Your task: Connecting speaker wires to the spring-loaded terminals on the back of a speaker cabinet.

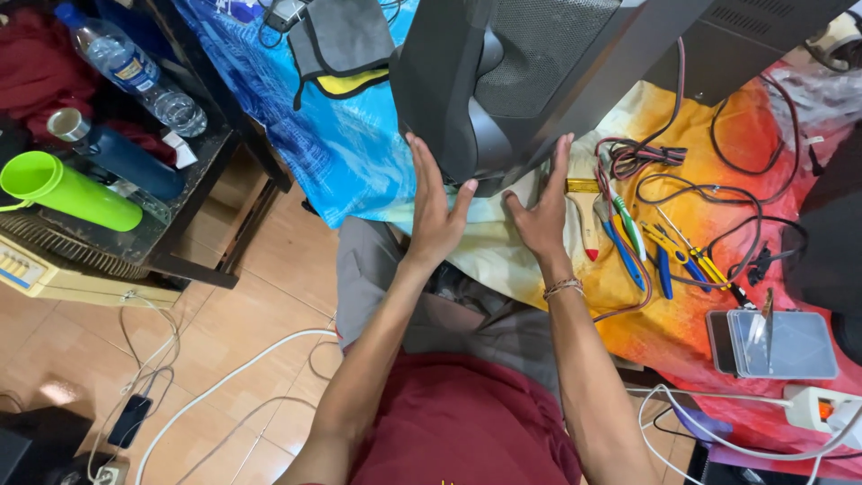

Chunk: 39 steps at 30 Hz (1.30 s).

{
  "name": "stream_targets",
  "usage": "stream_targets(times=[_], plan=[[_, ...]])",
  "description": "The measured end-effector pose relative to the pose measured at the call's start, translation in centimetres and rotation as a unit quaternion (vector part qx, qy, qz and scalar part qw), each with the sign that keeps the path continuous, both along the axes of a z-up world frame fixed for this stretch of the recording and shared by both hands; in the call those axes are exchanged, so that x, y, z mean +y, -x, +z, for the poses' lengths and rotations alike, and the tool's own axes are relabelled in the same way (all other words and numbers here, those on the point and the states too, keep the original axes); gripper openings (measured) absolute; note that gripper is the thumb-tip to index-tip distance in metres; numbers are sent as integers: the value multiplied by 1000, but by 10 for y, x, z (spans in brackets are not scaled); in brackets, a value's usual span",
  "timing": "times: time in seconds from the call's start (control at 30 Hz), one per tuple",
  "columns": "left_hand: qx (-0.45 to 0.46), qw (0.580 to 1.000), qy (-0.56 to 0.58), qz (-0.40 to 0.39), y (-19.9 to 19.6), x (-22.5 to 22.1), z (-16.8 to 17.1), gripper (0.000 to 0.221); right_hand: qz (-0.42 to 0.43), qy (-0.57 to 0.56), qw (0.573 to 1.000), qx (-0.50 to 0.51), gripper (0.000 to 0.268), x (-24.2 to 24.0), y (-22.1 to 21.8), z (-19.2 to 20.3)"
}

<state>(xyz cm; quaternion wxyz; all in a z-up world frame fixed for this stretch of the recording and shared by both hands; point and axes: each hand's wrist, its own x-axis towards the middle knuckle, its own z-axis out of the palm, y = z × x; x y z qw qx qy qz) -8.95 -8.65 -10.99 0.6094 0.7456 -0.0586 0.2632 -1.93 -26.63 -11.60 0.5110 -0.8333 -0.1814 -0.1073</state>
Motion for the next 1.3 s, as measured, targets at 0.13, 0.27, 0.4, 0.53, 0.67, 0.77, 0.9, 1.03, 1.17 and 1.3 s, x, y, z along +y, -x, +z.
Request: stream_targets(times=[0.13, 0.27, 0.4, 0.53, 0.67, 0.77, 0.9, 1.03, 1.17, 1.3], plan=[[0, 1000, -4, 24, 0, -7, -1, 86, -3, 1, 1000, -1, 113, -1, 0, -1], [3, 999, 3, 41, 1, -15, -4, 84, -7, 1, 1000, 4, 113, 0, 2, 2], [2, 999, 9, 45, 1, -17, -8, 78, -4, -3, 1000, -1, 112, 1, 2, 1], [3, 998, 10, 54, 2, -18, -6, 90, -8, -16, 1000, 7, 111, 2, 6, 7], [10, 997, 15, 69, 0, -24, -1, 101, -12, -9, 1000, 9, 112, 1, 4, 4], [3, 994, 7, 108, -8, -30, -5, 103, -6, -8, 1000, 5, 112, -1, 3, 0], [-1, 986, -9, 166, -17, -35, -9, 101, -5, -10, 1000, -4, 112, -1, 2, 1], [-8, 981, -41, 191, -21, -30, -13, 102, -2, -16, 1000, 0, 113, -2, 0, -2], [-9, 975, -89, 205, -23, -18, -18, 109, 1, -26, 1000, 0, 112, -2, 1, 1], [-14, 973, -103, 207, -22, -13, -15, 103, -3, -28, 1000, 1, 111, -2, 2, 1]])
